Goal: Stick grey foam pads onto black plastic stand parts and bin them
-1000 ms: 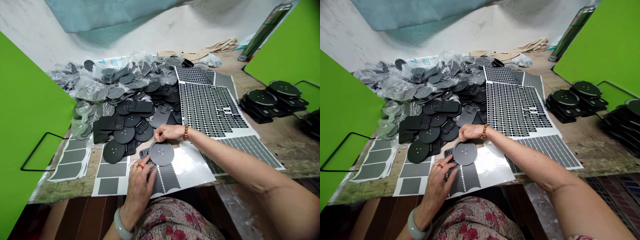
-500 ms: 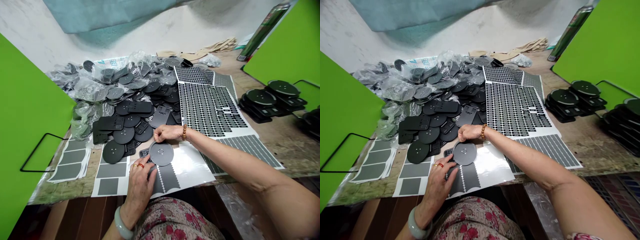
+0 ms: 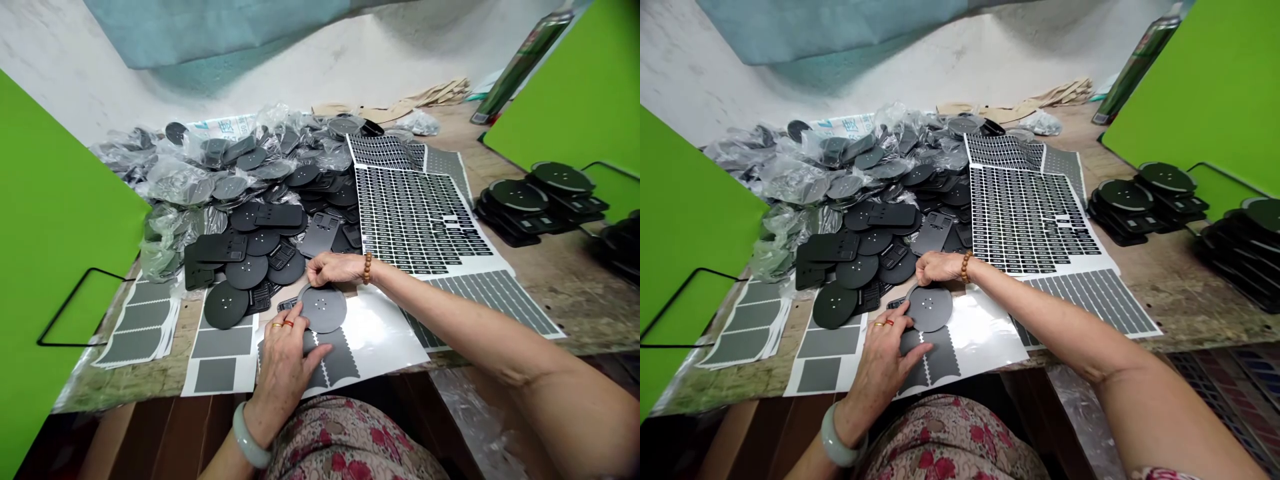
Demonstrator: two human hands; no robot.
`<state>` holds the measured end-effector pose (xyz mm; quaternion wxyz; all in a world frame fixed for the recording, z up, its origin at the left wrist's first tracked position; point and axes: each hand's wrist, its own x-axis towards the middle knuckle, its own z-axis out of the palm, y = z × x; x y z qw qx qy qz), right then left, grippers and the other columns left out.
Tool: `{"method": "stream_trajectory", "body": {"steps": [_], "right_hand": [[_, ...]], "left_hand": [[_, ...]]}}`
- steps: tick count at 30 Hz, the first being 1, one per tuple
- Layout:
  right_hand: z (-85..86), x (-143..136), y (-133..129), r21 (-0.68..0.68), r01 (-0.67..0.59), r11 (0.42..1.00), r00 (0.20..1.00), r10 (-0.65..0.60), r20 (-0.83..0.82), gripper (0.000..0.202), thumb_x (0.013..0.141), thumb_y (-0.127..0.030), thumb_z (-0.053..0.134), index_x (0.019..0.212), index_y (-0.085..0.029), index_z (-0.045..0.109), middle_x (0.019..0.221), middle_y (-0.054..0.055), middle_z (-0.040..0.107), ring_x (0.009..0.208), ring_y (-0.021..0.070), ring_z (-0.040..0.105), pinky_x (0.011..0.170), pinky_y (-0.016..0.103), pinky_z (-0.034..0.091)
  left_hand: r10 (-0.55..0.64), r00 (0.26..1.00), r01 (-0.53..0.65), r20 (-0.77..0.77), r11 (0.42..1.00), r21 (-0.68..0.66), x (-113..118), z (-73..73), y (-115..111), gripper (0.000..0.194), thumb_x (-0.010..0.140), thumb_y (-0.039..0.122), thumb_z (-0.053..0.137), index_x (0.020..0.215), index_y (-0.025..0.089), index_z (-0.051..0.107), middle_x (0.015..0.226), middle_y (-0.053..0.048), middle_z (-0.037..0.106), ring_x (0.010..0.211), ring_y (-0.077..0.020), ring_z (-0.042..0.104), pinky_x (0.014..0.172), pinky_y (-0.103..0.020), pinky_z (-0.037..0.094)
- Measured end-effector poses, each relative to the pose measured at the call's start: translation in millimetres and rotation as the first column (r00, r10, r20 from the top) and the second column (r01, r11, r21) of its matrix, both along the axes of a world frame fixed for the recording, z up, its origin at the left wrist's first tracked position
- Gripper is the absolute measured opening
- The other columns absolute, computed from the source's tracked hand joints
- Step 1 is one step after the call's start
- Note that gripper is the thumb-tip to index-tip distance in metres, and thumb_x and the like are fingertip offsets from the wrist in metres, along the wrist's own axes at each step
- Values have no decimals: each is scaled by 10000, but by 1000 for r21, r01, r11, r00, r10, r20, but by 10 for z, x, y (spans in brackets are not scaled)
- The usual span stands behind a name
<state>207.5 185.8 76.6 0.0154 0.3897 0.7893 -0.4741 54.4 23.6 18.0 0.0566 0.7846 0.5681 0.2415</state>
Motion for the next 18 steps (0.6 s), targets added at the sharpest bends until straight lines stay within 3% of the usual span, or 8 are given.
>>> {"method": "stream_trajectory", "body": {"steps": [9,18], "right_hand": [[13,-11,-60,59,20,998,998,-23,62,59,684,-173,550,633,-145,554,579,-29,483,573,86,432,520,190,312],[-128,0,-59,146,18,989,998,-27,54,77,683,-201,540,659,-142,584,570,-22,524,550,87,463,491,180,317]], "left_hand": [[-1,998,2,-69,1000,23,0,-60,-18,244,815,445,563,868,213,508,1286,-152,549,1083,-318,519,880,-501,407],[-12,997,14,-78,999,29,-4,-52,-7,251,827,445,548,868,199,515,1266,-159,559,1084,-312,522,899,-505,403]]}}
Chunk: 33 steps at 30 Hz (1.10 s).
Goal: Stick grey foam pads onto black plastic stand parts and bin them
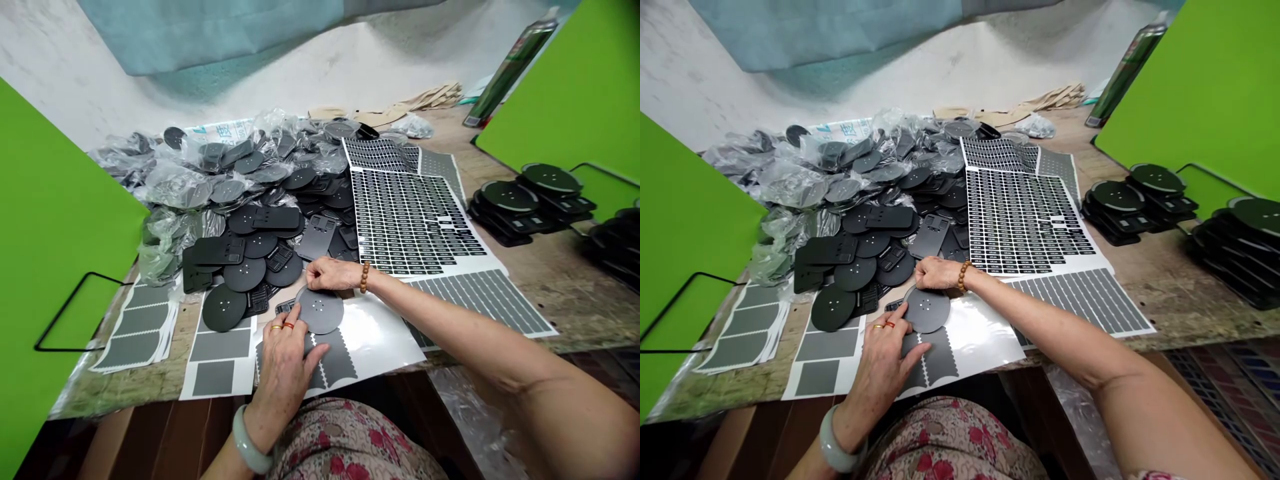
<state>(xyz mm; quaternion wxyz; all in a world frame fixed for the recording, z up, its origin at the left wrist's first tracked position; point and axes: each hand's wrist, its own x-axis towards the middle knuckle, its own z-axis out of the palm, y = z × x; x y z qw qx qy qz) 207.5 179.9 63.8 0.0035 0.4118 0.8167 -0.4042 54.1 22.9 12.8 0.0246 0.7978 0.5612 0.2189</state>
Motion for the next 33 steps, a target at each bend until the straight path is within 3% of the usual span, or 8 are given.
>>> {"method": "stream_trajectory", "body": {"steps": [12,18,29,33], "right_hand": [[113,-6,-99,57,34,998,996,-38,87,118,716,-180,511,727,-124,614,603,-7,541,547,88,453,484,181,313],[121,-14,-80,12,110,994,986,-110,122,123,740,-184,527,718,-118,629,624,9,554,565,94,456,503,189,318],[129,-67,-76,44,286,957,948,-289,129,142,753,-177,547,684,-100,644,697,56,621,669,126,536,520,192,338],[85,0,-63,40,321,946,941,-323,101,158,771,-181,510,682,-111,621,667,63,625,596,123,550,507,197,358]], "left_hand": [[-34,999,34,4,999,11,104,64,215,335,809,530,525,872,201,514,1245,-170,567,1121,-329,503,915,-538,404],[-38,999,38,-13,998,40,94,39,219,360,813,536,514,890,185,535,1215,-168,585,1106,-321,514,919,-512,405],[-17,999,19,-37,999,43,132,111,203,308,838,483,510,876,178,534,1207,-174,596,1094,-305,524,914,-501,405],[-22,999,22,-24,999,32,127,107,192,313,833,490,515,876,180,533,1218,-171,589,1101,-313,518,924,-512,394]]}}
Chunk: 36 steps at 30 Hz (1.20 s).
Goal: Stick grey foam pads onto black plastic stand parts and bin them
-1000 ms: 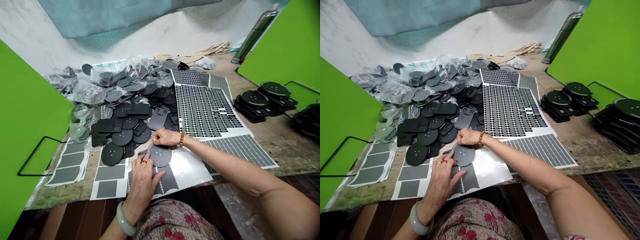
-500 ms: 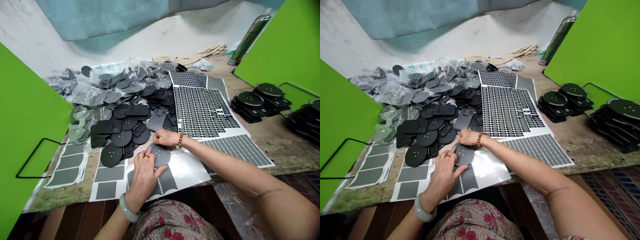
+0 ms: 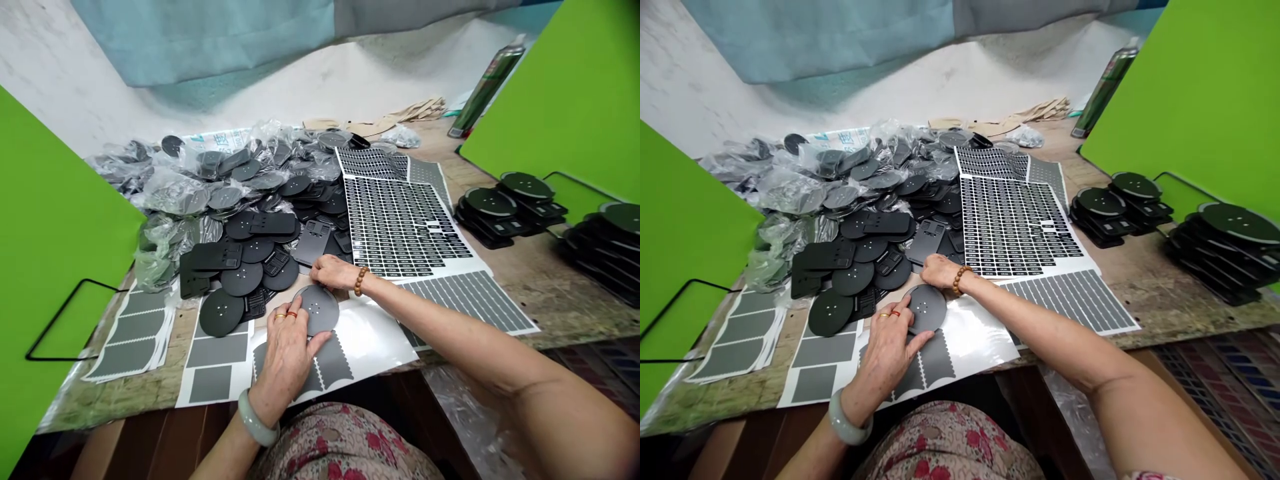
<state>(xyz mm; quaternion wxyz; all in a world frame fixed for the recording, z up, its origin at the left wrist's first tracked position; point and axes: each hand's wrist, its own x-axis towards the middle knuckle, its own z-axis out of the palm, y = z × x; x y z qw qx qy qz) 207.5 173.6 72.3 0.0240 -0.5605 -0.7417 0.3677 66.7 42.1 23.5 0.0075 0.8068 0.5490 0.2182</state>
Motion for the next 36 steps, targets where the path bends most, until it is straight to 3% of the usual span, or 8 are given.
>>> {"method": "stream_trajectory", "body": {"steps": [4,12,17,22,26,30,32,36], "right_hand": [[-27,64,-21,-6,14,1000,999,-15,-33,149,787,-207,500,716,-133,608,647,34,617,521,100,526,485,191,359],[10,-13,-79,72,0,997,995,7,-96,146,758,-284,591,715,-148,619,666,-7,586,625,96,481,552,188,333],[-25,-15,-79,30,-20,999,988,25,-155,30,689,-126,599,666,-137,614,629,-25,575,604,82,479,557,175,342],[-69,47,-40,-54,2,999,974,-14,-227,93,701,-48,554,701,-132,594,642,-21,598,563,62,491,512,146,361],[-88,148,-37,-146,66,987,949,-107,-297,166,814,-39,426,826,-140,557,708,5,638,521,50,529,499,138,430],[-74,288,-130,-288,151,946,844,-276,-461,148,854,-61,423,793,-139,533,674,13,624,510,57,556,492,154,470],[-77,345,-200,-309,170,936,808,-312,-500,129,861,-84,445,782,-136,532,660,11,614,503,58,552,478,158,470],[-120,395,-328,-230,163,959,836,-258,-485,105,852,-128,490,754,-136,527,603,-14,564,501,58,538,432,137,439]], "left_hand": [[16,999,-15,33,999,-30,6,31,-8,281,831,464,534,843,184,516,1219,-162,589,1114,-313,498,927,-504,397],[38,996,-34,78,998,-52,3,88,58,234,825,415,565,814,191,495,1261,-159,551,1163,-320,461,919,-513,402],[34,997,-29,67,997,-68,-11,79,59,237,827,415,562,804,186,506,1244,-165,568,1133,-319,489,922,-522,389],[73,981,-50,181,990,-132,-71,74,63,209,841,403,539,859,195,521,1175,-140,606,1069,-279,545,895,-481,408],[233,900,-156,369,961,-228,-203,98,65,241,898,376,410,1020,204,526,1089,-111,630,981,-246,592,845,-431,440],[356,789,-223,502,926,-306,-360,116,74,283,908,390,365,1044,202,528,918,-74,645,818,-205,622,762,-359,471],[380,756,-224,532,915,-335,-418,99,94,280,896,401,383,1021,204,538,891,-63,643,783,-195,623,741,-346,478],[391,668,-134,633,900,-414,-449,46,155,286,873,420,417,996,198,548,950,-77,648,776,-180,632,714,-332,508]]}}
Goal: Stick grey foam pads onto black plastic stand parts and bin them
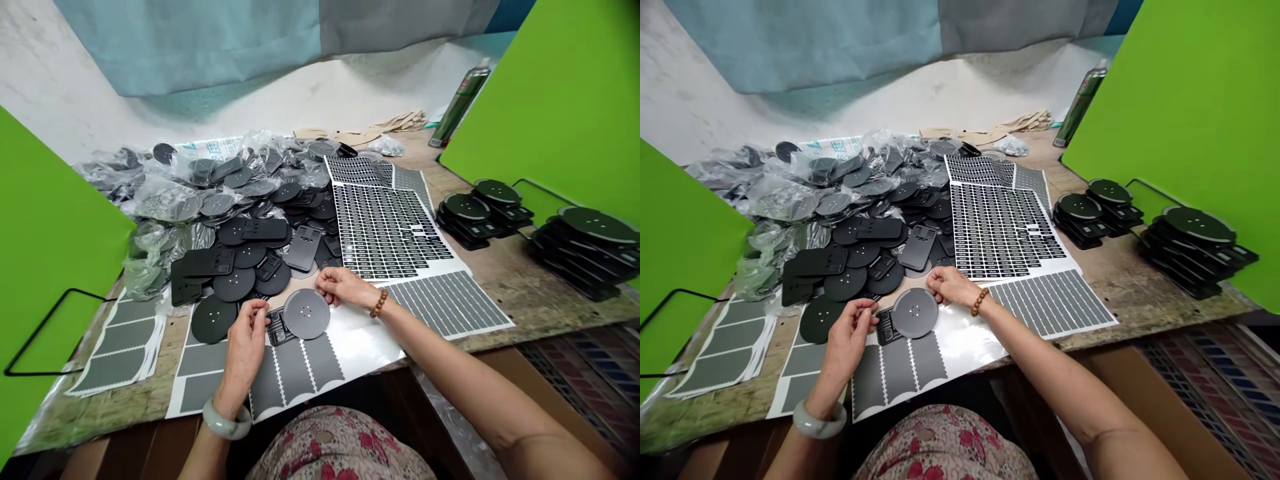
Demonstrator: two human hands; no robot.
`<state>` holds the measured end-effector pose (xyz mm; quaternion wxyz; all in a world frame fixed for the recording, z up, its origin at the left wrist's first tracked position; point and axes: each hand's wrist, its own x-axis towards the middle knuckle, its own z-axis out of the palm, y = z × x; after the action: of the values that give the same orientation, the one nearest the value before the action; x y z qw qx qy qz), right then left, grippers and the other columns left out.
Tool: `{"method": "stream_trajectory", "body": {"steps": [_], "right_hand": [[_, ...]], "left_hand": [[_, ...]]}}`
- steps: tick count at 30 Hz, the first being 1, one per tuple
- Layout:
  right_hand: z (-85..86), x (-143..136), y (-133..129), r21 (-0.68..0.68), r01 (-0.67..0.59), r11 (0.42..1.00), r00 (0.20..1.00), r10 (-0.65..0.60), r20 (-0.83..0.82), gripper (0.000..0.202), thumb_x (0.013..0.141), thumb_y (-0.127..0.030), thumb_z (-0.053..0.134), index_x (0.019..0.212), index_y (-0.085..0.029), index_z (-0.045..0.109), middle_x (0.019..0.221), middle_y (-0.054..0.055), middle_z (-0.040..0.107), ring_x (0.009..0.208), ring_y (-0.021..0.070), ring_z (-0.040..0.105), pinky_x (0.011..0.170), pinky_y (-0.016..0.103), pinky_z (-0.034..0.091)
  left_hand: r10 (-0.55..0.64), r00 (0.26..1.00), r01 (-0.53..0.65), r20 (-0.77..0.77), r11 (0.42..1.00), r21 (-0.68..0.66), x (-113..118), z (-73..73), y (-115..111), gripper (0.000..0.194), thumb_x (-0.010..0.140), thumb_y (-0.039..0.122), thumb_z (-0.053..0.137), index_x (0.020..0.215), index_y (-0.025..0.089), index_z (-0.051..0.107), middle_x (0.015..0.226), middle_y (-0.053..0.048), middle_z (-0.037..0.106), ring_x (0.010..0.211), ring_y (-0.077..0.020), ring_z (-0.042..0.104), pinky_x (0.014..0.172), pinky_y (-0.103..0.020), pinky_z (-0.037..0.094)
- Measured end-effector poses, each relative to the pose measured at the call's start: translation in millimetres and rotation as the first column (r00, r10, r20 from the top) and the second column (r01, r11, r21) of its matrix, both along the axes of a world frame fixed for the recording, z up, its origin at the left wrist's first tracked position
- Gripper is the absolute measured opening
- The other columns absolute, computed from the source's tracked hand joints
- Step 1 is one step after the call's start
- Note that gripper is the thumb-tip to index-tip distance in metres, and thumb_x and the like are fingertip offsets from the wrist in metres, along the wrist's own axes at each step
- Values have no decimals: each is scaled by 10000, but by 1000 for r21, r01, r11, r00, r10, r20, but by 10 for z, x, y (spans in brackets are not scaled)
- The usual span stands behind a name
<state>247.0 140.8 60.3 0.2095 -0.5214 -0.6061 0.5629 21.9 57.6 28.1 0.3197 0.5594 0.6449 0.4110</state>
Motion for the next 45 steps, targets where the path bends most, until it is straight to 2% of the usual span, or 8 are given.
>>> {"method": "stream_trajectory", "body": {"steps": [12,19,25,30,37,40,43,45], "right_hand": [[-68,-109,-53,-35,28,999,1000,-29,-12,114,785,-56,484,718,-140,522,460,-74,484,342,53,461,364,155,393],[43,-57,-315,107,138,985,960,-106,-258,33,777,-175,537,784,-144,544,597,-45,535,462,63,492,456,188,414],[15,81,-513,60,247,967,902,-207,-380,184,726,-309,623,808,-160,554,579,-45,534,465,73,469,470,209,392],[-98,145,-642,-23,271,962,853,-250,-459,273,678,-368,685,801,-150,576,561,-38,544,441,66,452,446,203,355],[-44,176,-854,-1,162,987,886,-146,-441,243,713,-358,673,801,-148,592,599,-39,523,483,61,439,471,196,343],[52,168,-927,64,48,997,929,-21,-370,166,752,-304,626,801,-147,610,655,-24,536,548,70,447,503,195,339],[92,84,-979,144,-65,988,949,106,-298,122,785,-252,579,808,-146,636,698,-8,571,605,82,465,554,203,356],[84,7,-998,174,-101,980,957,144,-251,129,794,-231,560,816,-145,655,708,-1,593,618,88,480,573,209,367]], "left_hand": [[-11,975,24,224,998,-52,120,-1,-13,284,803,390,524,963,163,580,811,-48,665,637,-144,635,619,-306,548],[87,960,-83,267,996,-26,77,32,-107,340,798,443,548,984,157,559,771,-27,624,630,-138,622,593,-278,532],[182,888,-180,422,983,-45,36,81,-254,374,751,480,612,926,151,589,728,-2,598,529,-88,534,474,-206,438],[144,789,-24,598,979,-204,141,165,-386,486,698,559,633,935,134,620,755,-20,611,582,-113,589,509,-219,457],[65,772,156,632,945,-287,169,265,-498,581,744,642,534,1007,132,628,818,-75,672,720,-183,616,636,-282,479],[-82,748,399,658,848,-348,152,302,-561,531,743,598,575,985,132,651,760,-65,681,713,-188,623,665,-285,468],[-249,629,641,736,702,-310,211,306,-635,388,745,447,665,952,120,675,785,-72,697,709,-167,625,700,-270,460],[-264,566,704,781,648,-291,278,285,-676,356,730,381,699,961,111,675,811,-80,703,715,-162,628,706,-265,463]]}}
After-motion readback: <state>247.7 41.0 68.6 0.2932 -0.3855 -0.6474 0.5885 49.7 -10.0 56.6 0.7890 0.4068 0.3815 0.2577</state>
